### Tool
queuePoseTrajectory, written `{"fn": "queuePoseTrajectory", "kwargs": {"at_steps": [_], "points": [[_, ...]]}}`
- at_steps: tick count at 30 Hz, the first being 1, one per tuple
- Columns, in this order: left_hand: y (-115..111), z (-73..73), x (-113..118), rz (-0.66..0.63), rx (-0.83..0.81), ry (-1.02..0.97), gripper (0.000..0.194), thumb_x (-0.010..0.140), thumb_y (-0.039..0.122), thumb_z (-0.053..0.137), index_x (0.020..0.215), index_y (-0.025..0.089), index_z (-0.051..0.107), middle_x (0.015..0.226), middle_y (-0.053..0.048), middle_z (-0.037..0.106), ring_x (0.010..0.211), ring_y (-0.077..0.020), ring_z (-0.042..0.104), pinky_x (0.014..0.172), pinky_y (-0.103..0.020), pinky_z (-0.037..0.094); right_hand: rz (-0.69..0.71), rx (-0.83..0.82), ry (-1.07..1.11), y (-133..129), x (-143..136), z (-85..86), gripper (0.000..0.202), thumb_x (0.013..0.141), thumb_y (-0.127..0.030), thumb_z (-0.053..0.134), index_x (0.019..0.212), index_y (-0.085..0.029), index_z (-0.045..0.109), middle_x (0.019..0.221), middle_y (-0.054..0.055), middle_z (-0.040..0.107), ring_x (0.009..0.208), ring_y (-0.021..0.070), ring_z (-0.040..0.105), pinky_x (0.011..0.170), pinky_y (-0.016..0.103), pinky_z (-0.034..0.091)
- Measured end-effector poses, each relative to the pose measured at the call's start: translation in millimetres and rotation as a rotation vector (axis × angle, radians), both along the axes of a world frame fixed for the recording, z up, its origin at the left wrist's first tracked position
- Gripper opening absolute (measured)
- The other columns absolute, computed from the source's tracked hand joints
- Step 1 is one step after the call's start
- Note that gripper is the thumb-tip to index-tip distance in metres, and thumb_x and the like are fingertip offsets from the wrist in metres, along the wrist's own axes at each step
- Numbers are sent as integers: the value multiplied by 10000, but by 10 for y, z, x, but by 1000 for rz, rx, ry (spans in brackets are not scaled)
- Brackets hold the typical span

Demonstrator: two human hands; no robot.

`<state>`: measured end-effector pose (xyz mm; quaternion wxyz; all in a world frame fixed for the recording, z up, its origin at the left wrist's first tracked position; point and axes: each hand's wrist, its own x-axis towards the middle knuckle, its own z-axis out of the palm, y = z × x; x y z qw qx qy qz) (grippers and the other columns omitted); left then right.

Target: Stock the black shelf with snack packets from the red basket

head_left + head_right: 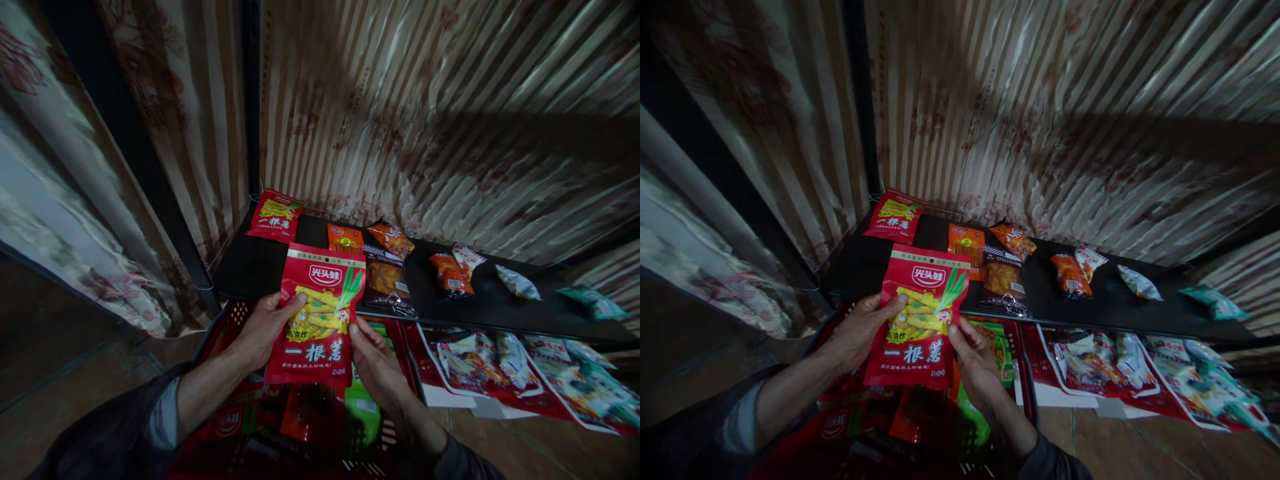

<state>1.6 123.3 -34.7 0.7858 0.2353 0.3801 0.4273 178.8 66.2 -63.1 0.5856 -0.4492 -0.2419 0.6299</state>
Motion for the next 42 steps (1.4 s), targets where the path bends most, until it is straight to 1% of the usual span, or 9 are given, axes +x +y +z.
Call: {"fn": "queuePoseTrajectory", "kwargs": {"at_steps": [5, 11, 19, 25, 28, 32, 35, 38, 42], "points": [[-57, -11, 49, -66, 14, 62, 498, 537, 417, 895, 900, 133, 705, 837, -91, 778, 723, -267, 739, 691, -368, 593, -111, 39, -59, 61, 74, 87, 338, 623, -356, 877, 916, -244, 751, 958, 26, 785, 862, 210, 728, 863, 378, 565], [-83, -28, 76, -108, 29, 104, 527, 509, 474, 894, 861, 126, 714, 806, -97, 776, 669, -247, 728, 682, -363, 589, -39, 89, -54, 57, 73, 135, 328, 641, -345, 860, 938, -261, 747, 978, 15, 781, 904, 236, 723, 896, 429, 551], [-91, -20, 87, -122, 13, 113, 537, 507, 498, 889, 863, 131, 726, 791, -88, 776, 648, -243, 726, 653, -344, 585, -101, 76, -53, 42, 80, 156, 234, 698, -341, 819, 910, -277, 742, 959, 2, 779, 901, 232, 722, 890, 424, 552], [-81, -61, 75, -105, 17, 44, 504, 559, 501, 870, 880, 136, 736, 862, -92, 781, 735, -263, 740, 723, -366, 594, -177, 0, -41, 46, 73, 161, 255, 639, -334, 856, 853, -249, 745, 890, 18, 783, 842, 234, 729, 844, 411, 577], [-78, -69, 59, -91, 18, 30, 484, 595, 486, 858, 915, 144, 738, 921, -93, 780, 804, -274, 743, 751, -369, 592, -181, -12, -22, 51, 64, 192, 277, 609, -338, 872, 836, -247, 742, 879, 17, 782, 823, 234, 728, 844, 417, 579], [-80, -64, 55, -95, 43, 26, 465, 632, 467, 842, 942, 139, 735, 924, -103, 778, 876, -296, 736, 777, -387, 586, -186, -17, -7, 53, 66, 222, 264, 600, -319, 880, 807, -247, 733, 884, 18, 783, 855, 242, 725, 856, 435, 573], [-85, -61, 55, -106, 64, 23, 471, 633, 481, 837, 939, 139, 735, 915, -103, 778, 915, -303, 727, 800, -394, 577, -206, -20, -9, 58, 72, 212, 270, 584, -324, 889, 782, -246, 723, 882, 19, 784, 829, 242, 728, 843, 437, 579], [-91, -73, 44, -154, 90, 14, 488, 622, 489, 841, 948, 141, 737, 951, -105, 775, 917, -291, 724, 838, -395, 560, -237, -28, -8, 71, 91, 190, 284, 577, -336, 889, 784, -250, 715, 844, 1, 779, 801, 227, 732, 843, 416, 585], [-99, -113, 25, -283, 104, 30, 477, 630, 397, 857, 1013, 143, 729, 1029, -117, 762, 918, -257, 721, 877, -376, 537, -267, -53, 13, 91, 164, 177, 311, 578, -337, 890, 809, -251, 701, 810, -17, 774, 803, 217, 735, 849, 397, 587]]}}
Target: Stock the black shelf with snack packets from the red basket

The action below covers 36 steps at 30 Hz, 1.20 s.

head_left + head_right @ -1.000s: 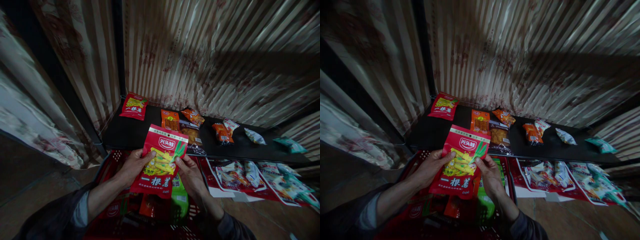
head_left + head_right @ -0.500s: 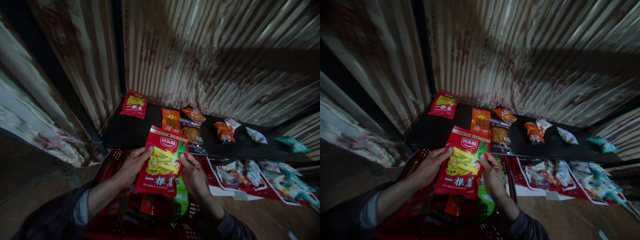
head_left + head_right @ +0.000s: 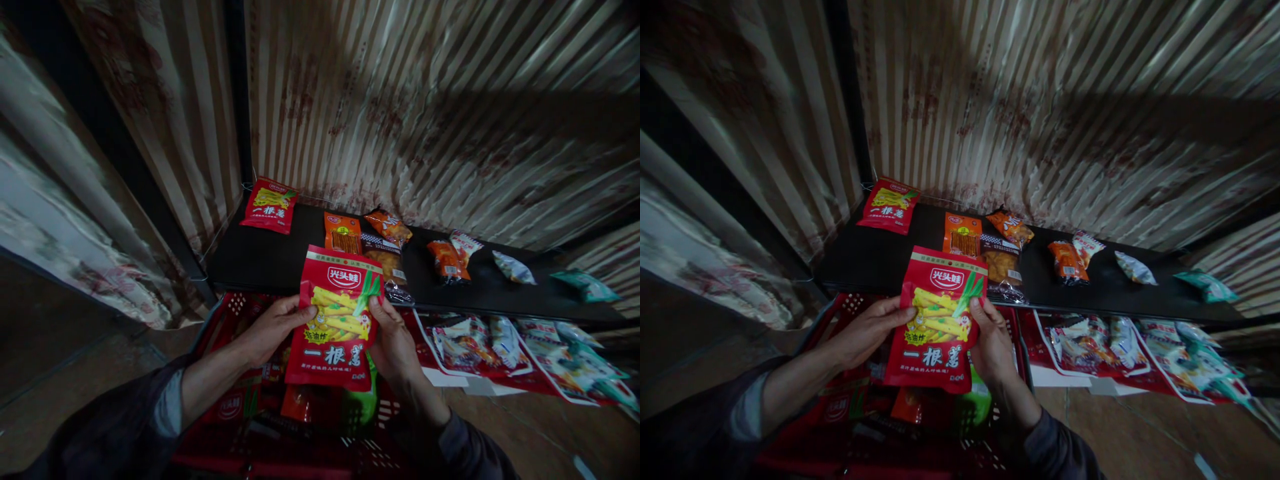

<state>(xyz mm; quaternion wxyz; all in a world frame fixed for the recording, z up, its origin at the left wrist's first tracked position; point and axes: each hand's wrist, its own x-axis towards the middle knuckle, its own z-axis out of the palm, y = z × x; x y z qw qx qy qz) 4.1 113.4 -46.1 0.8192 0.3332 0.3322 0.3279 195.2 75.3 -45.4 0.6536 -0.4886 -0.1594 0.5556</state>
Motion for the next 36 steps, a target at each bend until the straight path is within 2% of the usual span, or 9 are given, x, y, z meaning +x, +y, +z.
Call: {"fn": "queuePoseTrajectory", "kwargs": {"at_steps": [4, 8, 14, 19, 25, 30, 33, 36], "points": [[1, -37, -6, -90, 24, 25, 463, 644, 389, 849, 1017, 141, 730, 1020, -117, 763, 897, -231, 720, 860, -344, 537, -3, -31, 6, 13, 80, 12, 377, 582, -352, 889, 892, -248, 700, 839, -5, 779, 888, 238, 735, 858, 395, 585], [7, -45, -12, -126, 56, 36, 398, 699, 400, 808, 996, 146, 731, 987, -114, 767, 857, -216, 721, 833, -333, 540, 63, 20, -26, 25, 106, 38, 325, 648, -386, 847, 905, -250, 702, 889, 16, 782, 959, 259, 724, 875, 414, 579], [6, -63, -8, -175, 141, 71, 293, 731, 361, 782, 952, 171, 747, 988, -101, 763, 871, -206, 705, 790, -302, 530, 47, 47, -23, 55, 149, 56, 299, 665, -387, 836, 902, -266, 698, 921, 11, 783, 961, 261, 725, 876, 419, 577], [15, -85, -5, -113, 130, 118, 229, 735, 371, 769, 851, 174, 751, 874, -74, 770, 731, -175, 689, 700, -275, 515, 92, 77, -14, 64, 168, 63, 309, 685, -395, 820, 943, -274, 701, 994, 7, 774, 962, 243, 722, 871, 394, 577], [71, -12, -24, 19, 73, 74, 346, 678, 428, 807, 923, 191, 749, 865, -53, 775, 768, -204, 707, 763, -327, 538, 108, 57, -6, 34, 123, 37, 347, 586, -330, 888, 887, -277, 724, 926, -13, 777, 811, 182, 723, 776, 310, 594], [124, 38, -42, 165, 50, 72, 370, 685, 412, 805, 968, 182, 741, 881, -57, 775, 798, -205, 719, 737, -300, 551, 215, 46, -32, -21, 32, -4, 377, 607, -294, 878, 952, -256, 731, 947, 16, 777, 886, 213, 718, 857, 375, 574], [156, 37, -50, 240, 33, 70, 356, 700, 382, 797, 985, 178, 738, 890, -56, 774, 777, -196, 721, 735, -297, 562, 239, 14, -40, -37, -10, -45, 375, 598, -255, 886, 938, -250, 728, 968, 9, 772, 890, 190, 712, 884, 354, 556], [177, 16, -54, 273, 34, 65, 396, 706, 386, 792, 1034, 175, 727, 897, -62, 774, 778, -208, 722, 723, -321, 577, 252, -21, -66, -40, -35, -86, 390, 589, -257, 894, 938, -248, 720, 948, 1, 767, 837, 171, 708, 827, 330, 566]]}}
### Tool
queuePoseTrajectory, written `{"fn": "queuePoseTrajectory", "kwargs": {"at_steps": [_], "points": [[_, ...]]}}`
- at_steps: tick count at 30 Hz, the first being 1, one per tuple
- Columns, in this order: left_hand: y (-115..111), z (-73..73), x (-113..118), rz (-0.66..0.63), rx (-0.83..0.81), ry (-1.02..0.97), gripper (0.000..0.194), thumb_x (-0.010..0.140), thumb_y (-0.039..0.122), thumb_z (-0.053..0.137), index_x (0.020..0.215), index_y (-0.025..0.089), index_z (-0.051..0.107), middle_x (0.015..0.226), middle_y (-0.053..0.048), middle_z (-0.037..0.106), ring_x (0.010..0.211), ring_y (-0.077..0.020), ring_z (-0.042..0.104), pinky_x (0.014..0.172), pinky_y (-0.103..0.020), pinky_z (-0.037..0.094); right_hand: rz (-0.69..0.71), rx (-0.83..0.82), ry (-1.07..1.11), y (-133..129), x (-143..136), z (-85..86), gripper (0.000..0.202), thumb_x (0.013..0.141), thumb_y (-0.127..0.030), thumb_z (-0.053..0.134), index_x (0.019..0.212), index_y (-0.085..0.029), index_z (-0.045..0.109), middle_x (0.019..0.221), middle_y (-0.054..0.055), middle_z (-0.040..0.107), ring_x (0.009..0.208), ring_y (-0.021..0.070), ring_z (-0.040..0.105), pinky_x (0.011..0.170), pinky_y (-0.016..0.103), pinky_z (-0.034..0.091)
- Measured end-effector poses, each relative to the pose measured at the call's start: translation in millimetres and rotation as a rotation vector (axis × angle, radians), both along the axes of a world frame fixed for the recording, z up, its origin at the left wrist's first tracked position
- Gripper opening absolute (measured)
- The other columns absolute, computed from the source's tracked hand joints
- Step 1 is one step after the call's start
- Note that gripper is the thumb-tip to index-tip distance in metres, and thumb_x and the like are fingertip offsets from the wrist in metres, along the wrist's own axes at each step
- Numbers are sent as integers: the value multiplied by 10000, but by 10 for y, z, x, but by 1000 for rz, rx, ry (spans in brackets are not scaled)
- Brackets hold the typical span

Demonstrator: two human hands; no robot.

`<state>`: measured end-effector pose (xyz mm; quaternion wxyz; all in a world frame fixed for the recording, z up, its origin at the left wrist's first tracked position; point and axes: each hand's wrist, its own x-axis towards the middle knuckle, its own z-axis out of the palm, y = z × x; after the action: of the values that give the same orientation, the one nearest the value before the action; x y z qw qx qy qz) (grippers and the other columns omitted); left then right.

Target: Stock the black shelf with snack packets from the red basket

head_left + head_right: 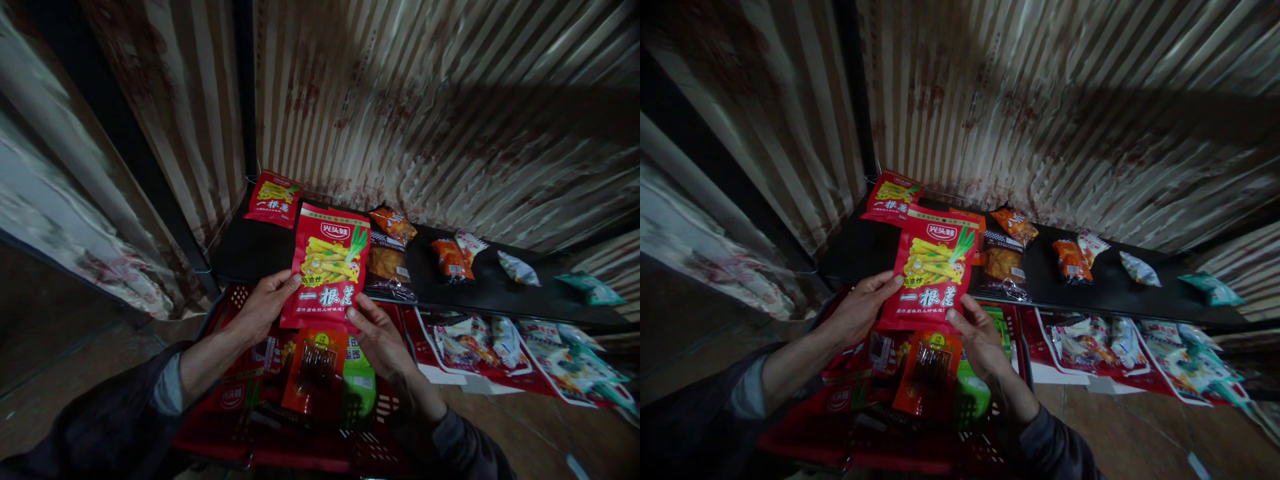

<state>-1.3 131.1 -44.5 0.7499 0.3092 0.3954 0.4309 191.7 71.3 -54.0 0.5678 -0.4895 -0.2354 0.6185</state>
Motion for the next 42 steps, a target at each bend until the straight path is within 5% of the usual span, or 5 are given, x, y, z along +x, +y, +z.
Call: {"fn": "queuePoseTrajectory", "kwargs": {"at_steps": [10, 15, 26, 42], "points": [[2, 1, 18, -1, 9, -23, 533, 615, 444, 845, 1032, 140, 712, 922, -78, 775, 808, -241, 721, 783, -372, 574, -15, 60, -80, 16, -49, 30, 373, 574, -282, 892, 881, -248, 683, 856, -32, 761, 708, 130, 686, 654, 250, 573], [-28, 24, 10, -109, 46, -68, 497, 641, 307, 844, 1089, 151, 692, 1035, -85, 758, 961, -241, 704, 911, -361, 527, -35, 74, -86, 23, -42, 58, 359, 571, -296, 892, 854, -254, 676, 850, -33, 764, 706, 132, 691, 604, 227, 553], [-12, -21, 17, -153, 72, -94, 398, 717, 122, 745, 1102, 143, 647, 1014, -68, 740, 889, -166, 692, 828, -285, 539, -121, 62, -57, 61, 34, -82, 404, 580, -281, 886, 898, -267, 638, 840, -65, 740, 665, 101, 668, 542, 187, 536], [195, 15, -152, 71, 190, 23, 455, 681, 137, 718, 1125, 149, 621, 880, -19, 744, 801, -164, 680, 759, -273, 526, -110, 81, -82, 502, -236, -1, 481, 492, -320, 922, 879, -247, 646, 841, -43, 742, 718, 131, 686, 607, 243, 568]]}}
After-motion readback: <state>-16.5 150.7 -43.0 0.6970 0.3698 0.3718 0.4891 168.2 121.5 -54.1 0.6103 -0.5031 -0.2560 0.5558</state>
